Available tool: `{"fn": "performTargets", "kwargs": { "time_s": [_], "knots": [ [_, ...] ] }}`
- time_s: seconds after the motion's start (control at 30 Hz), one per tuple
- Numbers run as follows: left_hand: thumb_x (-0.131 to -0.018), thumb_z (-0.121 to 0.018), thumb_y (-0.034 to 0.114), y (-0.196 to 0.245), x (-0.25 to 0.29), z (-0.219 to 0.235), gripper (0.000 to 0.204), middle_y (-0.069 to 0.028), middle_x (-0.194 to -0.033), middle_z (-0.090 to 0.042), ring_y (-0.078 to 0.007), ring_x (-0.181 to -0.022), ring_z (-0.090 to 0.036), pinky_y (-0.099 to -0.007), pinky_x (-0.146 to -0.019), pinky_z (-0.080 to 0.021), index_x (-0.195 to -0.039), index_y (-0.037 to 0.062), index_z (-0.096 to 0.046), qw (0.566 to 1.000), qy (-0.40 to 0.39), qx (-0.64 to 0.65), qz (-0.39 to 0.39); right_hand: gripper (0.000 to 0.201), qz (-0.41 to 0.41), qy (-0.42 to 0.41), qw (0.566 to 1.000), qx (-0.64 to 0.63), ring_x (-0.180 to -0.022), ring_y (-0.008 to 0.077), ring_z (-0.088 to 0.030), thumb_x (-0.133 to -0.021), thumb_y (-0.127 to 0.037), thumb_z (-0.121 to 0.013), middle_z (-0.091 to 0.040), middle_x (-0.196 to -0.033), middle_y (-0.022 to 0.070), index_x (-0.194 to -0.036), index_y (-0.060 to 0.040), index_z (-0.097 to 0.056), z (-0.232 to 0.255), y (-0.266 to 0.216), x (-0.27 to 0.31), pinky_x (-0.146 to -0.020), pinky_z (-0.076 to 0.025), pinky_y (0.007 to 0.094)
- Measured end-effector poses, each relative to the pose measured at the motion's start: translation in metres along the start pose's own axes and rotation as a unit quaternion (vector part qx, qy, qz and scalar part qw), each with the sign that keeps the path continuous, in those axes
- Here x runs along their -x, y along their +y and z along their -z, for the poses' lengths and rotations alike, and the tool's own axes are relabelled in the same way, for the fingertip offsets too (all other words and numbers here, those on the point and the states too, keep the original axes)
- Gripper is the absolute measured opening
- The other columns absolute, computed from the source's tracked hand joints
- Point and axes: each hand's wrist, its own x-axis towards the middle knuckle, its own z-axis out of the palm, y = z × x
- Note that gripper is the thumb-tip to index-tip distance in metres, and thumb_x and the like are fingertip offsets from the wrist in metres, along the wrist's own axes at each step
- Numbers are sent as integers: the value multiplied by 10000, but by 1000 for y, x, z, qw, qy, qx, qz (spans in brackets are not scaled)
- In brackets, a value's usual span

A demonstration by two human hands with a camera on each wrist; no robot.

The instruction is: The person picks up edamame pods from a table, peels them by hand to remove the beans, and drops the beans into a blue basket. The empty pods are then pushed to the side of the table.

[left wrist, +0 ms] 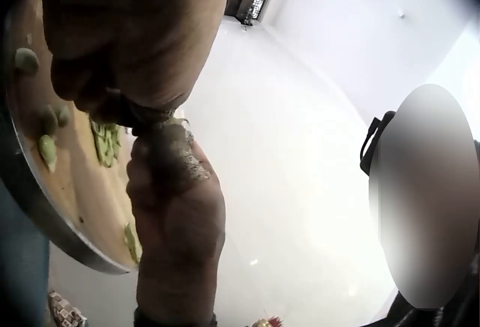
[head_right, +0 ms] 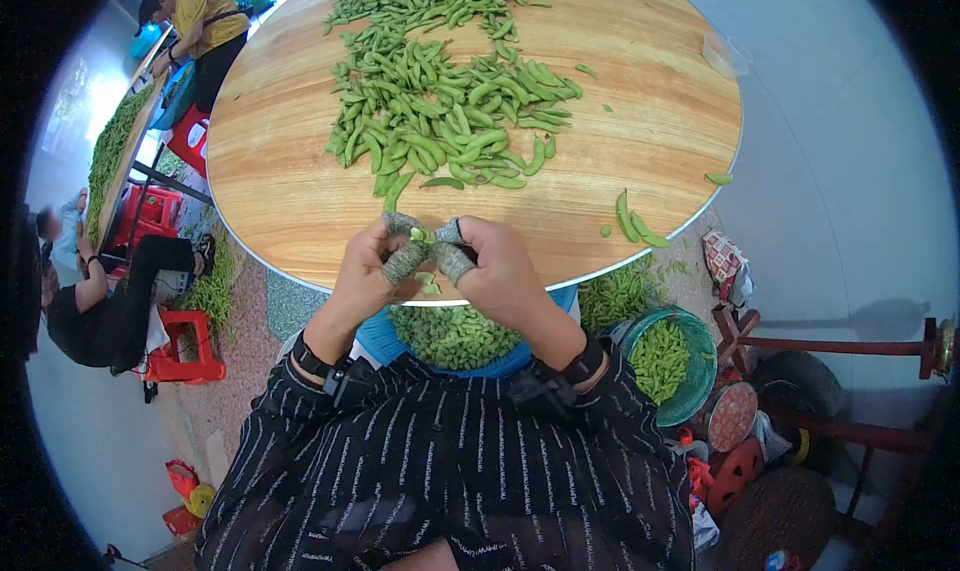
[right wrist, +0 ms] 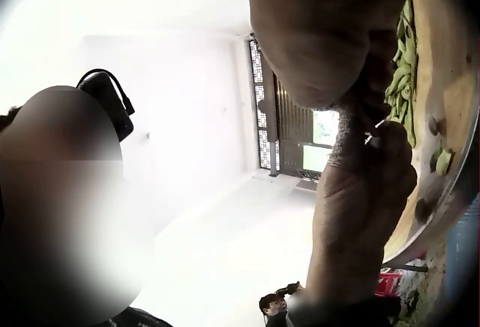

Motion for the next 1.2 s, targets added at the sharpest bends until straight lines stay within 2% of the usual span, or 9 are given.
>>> {"fn": "performTargets", "kwargs": {
  "time_s": [0.07,0.2,0.3,0.47,0.57,0.67,0.77,1.0,1.2],
  "knots": [
    [-819,-541,99,6,2,0,123,16,-655,-499,-37,-523,-442,-183,-443,-353,-919,34,-515,999,30,-1,16,49,-97,-45,970,-220,-506,104,-414,-714,-25,-569,-481,-568,86,-742,-7,-533,1,7,-2,-471,-348,271],
    [-818,-525,87,9,-2,3,105,16,-623,-495,-36,-503,-431,-182,-421,-326,-911,43,-514,999,10,8,38,74,-73,-27,984,-161,-505,122,-418,-683,-4,-565,-468,-569,108,-747,-9,-530,-5,4,0,-479,-353,281],
    [-805,-495,43,-1,-7,7,124,14,-627,-494,-35,-498,-420,-179,-417,-314,-928,42,-513,996,-15,53,63,68,232,33,949,211,-516,103,-412,-687,5,-554,-479,-567,68,-751,-4,-534,-7,5,0,-475,-346,269],
    [-777,-466,-7,-2,-7,0,183,3,-638,-491,-47,-488,-407,-179,-420,-307,-949,39,-508,993,-7,64,102,67,-43,-20,998,-45,-591,90,-447,-711,-9,-521,-506,-631,61,-775,5,-531,-6,6,2,-516,-361,265],
    [-772,-476,3,-1,-3,-6,213,-2,-641,-492,-55,-504,-427,-179,-433,-313,-979,33,-511,997,8,18,78,70,-32,23,998,-58,-599,82,-449,-721,-5,-516,-512,-638,46,-786,6,-538,-7,17,0,-526,-369,255],
    [-752,-528,32,-11,1,-7,240,-29,-675,-536,-120,-565,-499,-218,-488,-366,-989,57,-543,993,19,-65,-95,74,-10,70,996,-54,-577,78,-441,-730,-8,-518,-507,-615,23,-796,2,-549,10,13,-1,-522,-372,245],
    [-701,-627,130,8,3,-5,235,-95,-785,-579,-279,-754,-541,-368,-630,-429,-934,125,-603,835,-5,-402,-375,111,-11,106,991,84,-600,86,-462,-732,-1,-516,-524,-649,9,-836,-3,-556,63,17,7,-549,-389,238],
    [-699,-633,181,7,-28,32,244,-150,-804,-584,-328,-714,-554,-406,-607,-433,-870,16,-580,827,190,-518,-109,176,1,294,941,166,-689,102,-526,-749,5,-526,-597,-753,45,-915,25,-580,113,24,29,-648,-424,224],
    [-729,-569,162,-9,-45,44,174,-218,-743,-563,-376,-694,-546,-437,-594,-430,-737,-4,-518,755,192,-618,-104,182,-67,89,994,-17,-754,90,-539,-786,-27,-544,-599,-813,27,-955,31,-578,39,14,21,-703,-437,219]
  ]
}}
